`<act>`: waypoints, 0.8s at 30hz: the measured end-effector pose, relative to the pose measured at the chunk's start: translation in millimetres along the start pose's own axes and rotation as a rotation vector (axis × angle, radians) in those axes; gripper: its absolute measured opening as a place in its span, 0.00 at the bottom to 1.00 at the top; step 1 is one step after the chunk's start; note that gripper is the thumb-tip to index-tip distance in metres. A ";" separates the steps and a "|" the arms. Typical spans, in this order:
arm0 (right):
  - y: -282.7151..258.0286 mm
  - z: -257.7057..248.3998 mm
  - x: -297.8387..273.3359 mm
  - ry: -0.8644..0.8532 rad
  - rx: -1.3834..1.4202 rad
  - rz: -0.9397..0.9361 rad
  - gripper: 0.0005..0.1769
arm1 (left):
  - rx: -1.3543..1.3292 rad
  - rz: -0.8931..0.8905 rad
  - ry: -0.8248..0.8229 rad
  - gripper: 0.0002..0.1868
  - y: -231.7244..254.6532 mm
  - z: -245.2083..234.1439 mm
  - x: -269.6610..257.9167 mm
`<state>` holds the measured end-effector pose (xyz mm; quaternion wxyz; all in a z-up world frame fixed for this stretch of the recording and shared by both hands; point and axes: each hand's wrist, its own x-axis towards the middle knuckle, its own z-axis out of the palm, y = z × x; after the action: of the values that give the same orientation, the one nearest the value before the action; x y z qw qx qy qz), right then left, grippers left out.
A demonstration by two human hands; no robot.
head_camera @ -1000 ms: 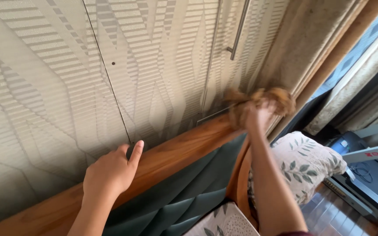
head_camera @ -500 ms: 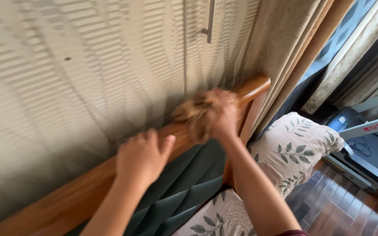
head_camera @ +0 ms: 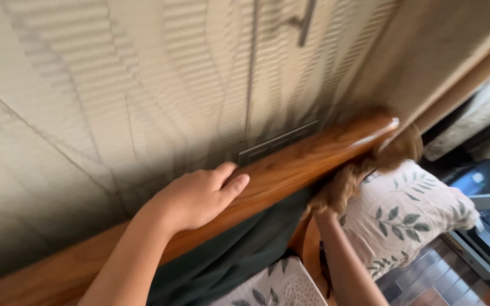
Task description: Cleaning the headboard and frame of a bed with a cloth.
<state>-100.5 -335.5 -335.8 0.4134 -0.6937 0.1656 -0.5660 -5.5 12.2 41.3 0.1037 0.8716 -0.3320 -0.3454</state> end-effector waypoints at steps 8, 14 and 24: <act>95.3 -77.7 -143.1 0.208 0.380 0.588 0.24 | -0.024 0.095 0.049 0.36 -8.3 -4.6 -7.7; -29.8 -29.7 -48.4 0.162 -0.061 0.292 0.21 | -0.020 0.098 0.094 0.34 -12.1 1.5 -13.5; -292.9 53.0 48.8 -0.111 -0.187 -0.165 0.18 | -0.423 0.671 0.661 0.35 -41.1 14.0 -26.4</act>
<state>-106.5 -172.5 -82.2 0.3077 -0.7707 0.1369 -0.5409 -8.3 61.2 28.2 0.4822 0.7397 -0.4657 -0.0586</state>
